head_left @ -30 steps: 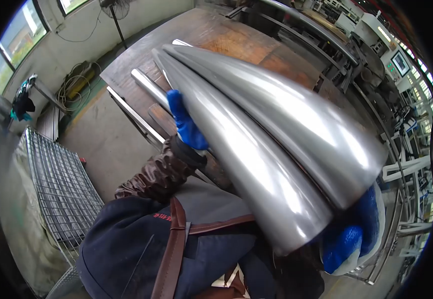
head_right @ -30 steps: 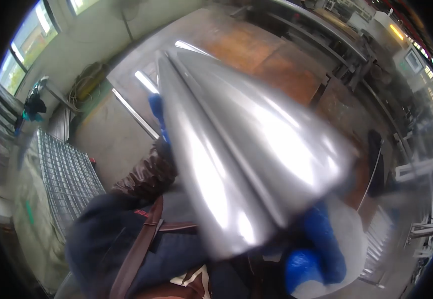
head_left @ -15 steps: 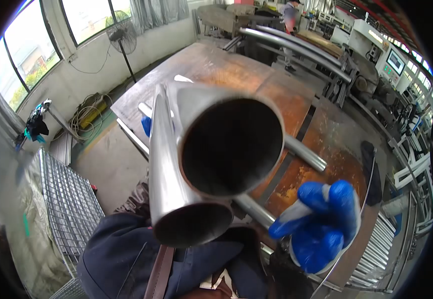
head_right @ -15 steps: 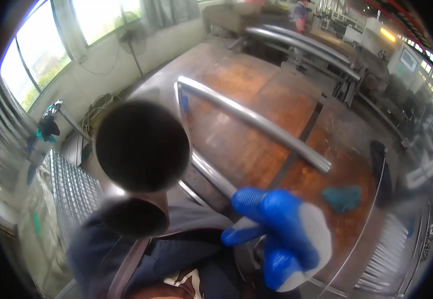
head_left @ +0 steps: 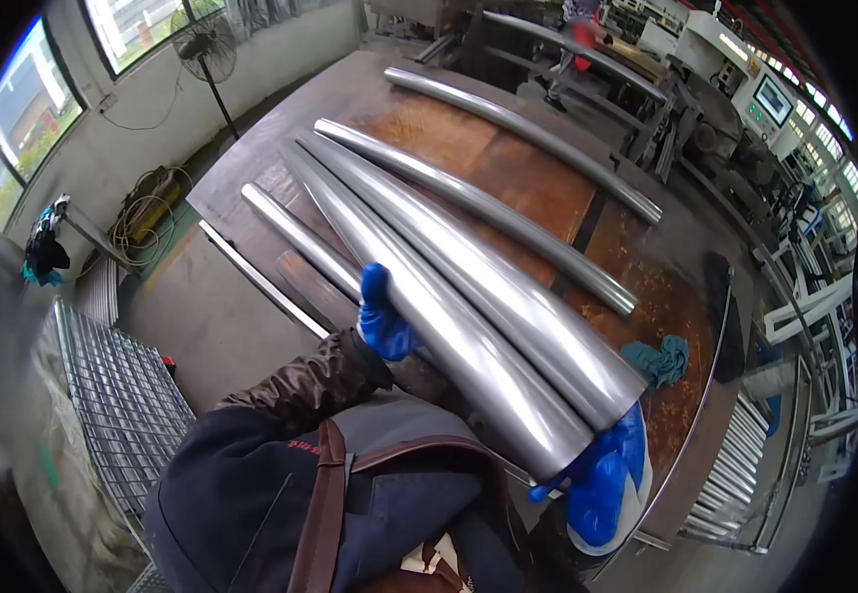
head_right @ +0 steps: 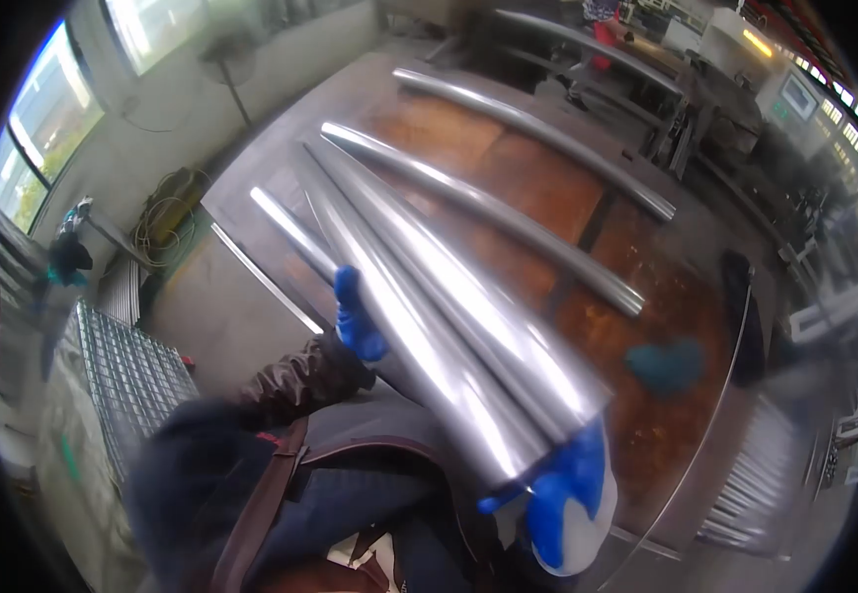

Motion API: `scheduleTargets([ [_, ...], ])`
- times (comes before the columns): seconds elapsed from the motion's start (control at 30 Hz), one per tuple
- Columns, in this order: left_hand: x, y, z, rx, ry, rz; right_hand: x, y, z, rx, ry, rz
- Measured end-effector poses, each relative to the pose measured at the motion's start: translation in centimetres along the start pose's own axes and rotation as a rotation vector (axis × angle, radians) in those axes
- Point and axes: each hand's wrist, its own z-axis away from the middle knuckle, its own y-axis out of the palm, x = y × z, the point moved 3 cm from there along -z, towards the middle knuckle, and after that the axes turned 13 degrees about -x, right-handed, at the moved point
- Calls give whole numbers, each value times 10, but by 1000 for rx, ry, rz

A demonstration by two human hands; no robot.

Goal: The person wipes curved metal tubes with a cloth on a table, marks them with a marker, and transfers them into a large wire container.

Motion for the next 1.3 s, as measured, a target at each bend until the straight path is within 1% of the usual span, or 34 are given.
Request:
scheduleTargets([
  [0.07, 14, -6, 0, -84, -117, 17, -20, -10, -6, -159, 100, 4],
  [0.2, 15, -63, 31, -452, -270, -76, -59, -30, -14, -667, -183, 512],
  [0.27, -4, -81, 45, -598, -305, -153, -72, -35, -11, -692, -169, 584],
  [0.3, -23, -87, 51, -657, -276, -179, -75, -41, -7, -688, -170, 646],
  [0.37, -83, -96, 59, -743, -160, -231, -79, -44, -2, -683, -171, 768],
  [0.43, -167, -105, 60, -788, 11, -275, -73, -29, -3, -792, -65, 835],
  [0.47, -209, -109, 60, -782, 79, -282, -70, -21, -2, -845, -21, 859],
  [0.5, -245, -115, 59, -764, 132, -283, -71, -19, 1, -901, 5, 778],
  [0.53, -274, -122, 57, -724, 164, -280, -73, -13, 5, -955, 26, 696],
  [0.57, -295, -128, 56, -678, 181, -274, -76, -3, 9, -991, 43, 711],
  [0.6, -305, -134, 56, -611, 172, -288, -78, 7, 12, -1059, 36, 762],
  [0.67, -317, -136, 62, -386, 141, -432, -88, 29, 20, -1190, 36, 856],
  [0.73, -325, -133, 71, -297, 93, -496, -100, 48, 31, -1279, 70, 912],
  [0.83, -320, -105, 61, -517, 81, -227, -122, 62, 38, -1450, -4, 863],
  [0.87, -319, -96, 55, -547, 73, -181, -128, 63, 43, -1503, -45, 842],
  [0.9, -318, -88, 50, -578, 66, -134, -135, 61, 47, -1462, -12, 886],
  [0.93, -317, -77, 44, -558, 65, -87, -142, 55, 54, -1419, 22, 929],
  [0.97, -315, -68, 38, -535, 67, -41, -154, 43, 68, -1429, 13, 927],
  [1.03, -311, -57, 33, -482, 71, 49, -179, 19, 97, -1487, 152, 831],
  [1.07, -309, -57, 30, -473, 59, 50, -189, 28, 100, -1520, 177, 734],
  [1.1, -307, -59, 25, -420, 37, 29, -200, 38, 103, -1547, 202, 633],
  [1.13, -305, -59, 18, -362, 18, 6, -206, 39, 118, -1551, 189, 618],
  [1.2, -302, -54, 11, -238, -9, -46, -222, 40, 158, -1572, 266, 444],
  [1.23, -295, -44, 12, -217, -11, -53, -223, 50, 172, -1634, 286, 412],
  [1.27, -276, -28, 14, -232, -102, -108, -223, 65, 187, -1697, 308, 380],
  [1.3, -252, -9, 20, -252, -194, -163, -220, 75, 204, -1694, 297, 369],
])
